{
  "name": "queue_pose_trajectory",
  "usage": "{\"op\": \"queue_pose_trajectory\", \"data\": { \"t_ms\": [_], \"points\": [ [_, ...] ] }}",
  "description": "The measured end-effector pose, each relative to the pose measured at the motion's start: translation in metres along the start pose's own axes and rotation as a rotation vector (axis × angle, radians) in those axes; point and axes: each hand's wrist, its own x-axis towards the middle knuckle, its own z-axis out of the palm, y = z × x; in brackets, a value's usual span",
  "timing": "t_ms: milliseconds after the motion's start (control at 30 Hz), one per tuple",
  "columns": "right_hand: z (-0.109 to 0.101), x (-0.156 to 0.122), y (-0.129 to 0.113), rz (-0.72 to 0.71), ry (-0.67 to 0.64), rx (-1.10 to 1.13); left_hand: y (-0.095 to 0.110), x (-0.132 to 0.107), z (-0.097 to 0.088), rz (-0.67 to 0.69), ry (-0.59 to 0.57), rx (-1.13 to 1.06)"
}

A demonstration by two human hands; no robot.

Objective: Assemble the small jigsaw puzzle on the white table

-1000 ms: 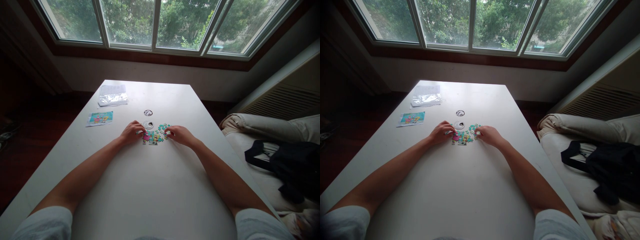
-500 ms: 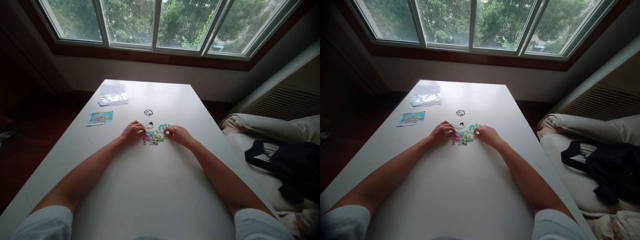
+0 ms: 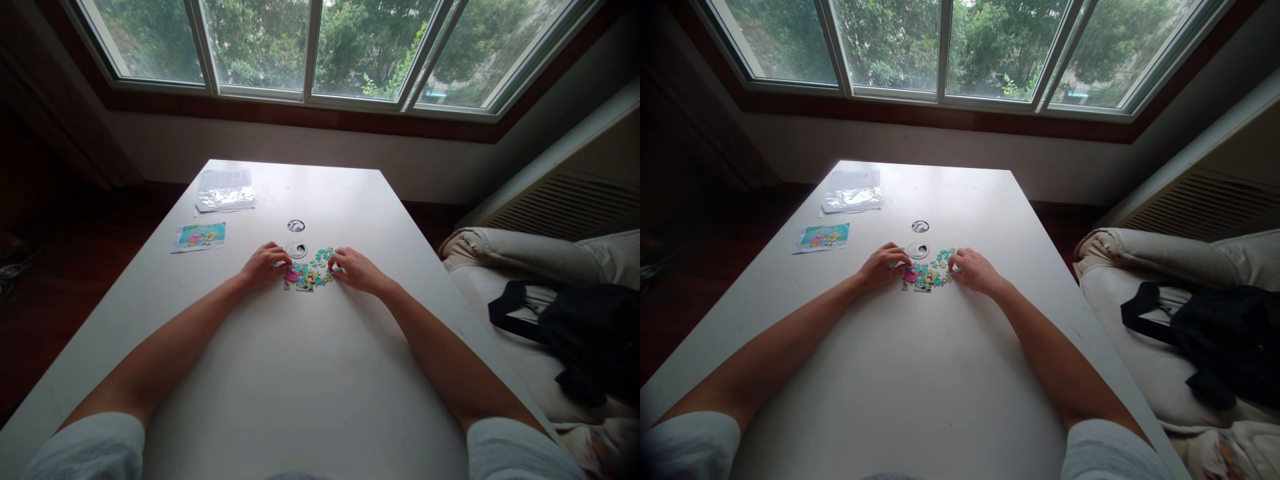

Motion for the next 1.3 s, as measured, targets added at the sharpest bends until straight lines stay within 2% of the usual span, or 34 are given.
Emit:
{"op": "queue_pose_trajectory", "data": {
  "t_ms": [400,633,833,1000,1167,1300],
  "points": [
    [0.0,0.001,0.001,-0.008,0.023,0.039,0.001,0.0,0.0,0.004,-0.013,0.005],
    [-0.003,0.001,0.001,-0.012,0.04,0.281,0.004,0.001,0.0,0.043,-0.082,0.036],
    [0.005,0.006,-0.02,0.092,0.233,0.551,0.01,0.002,0.002,0.004,-0.05,0.017],
    [0.023,0.012,-0.045,0.126,0.334,0.811,0.026,0.005,0.002,-0.112,0.038,-0.102],
    [0.03,0.014,-0.056,0.154,0.391,0.846,0.045,0.007,0.003,-0.223,0.064,-0.343],
    [0.032,0.015,-0.059,0.136,0.424,0.851,0.052,0.007,0.005,-0.24,0.058,-0.469]
  ]
}}
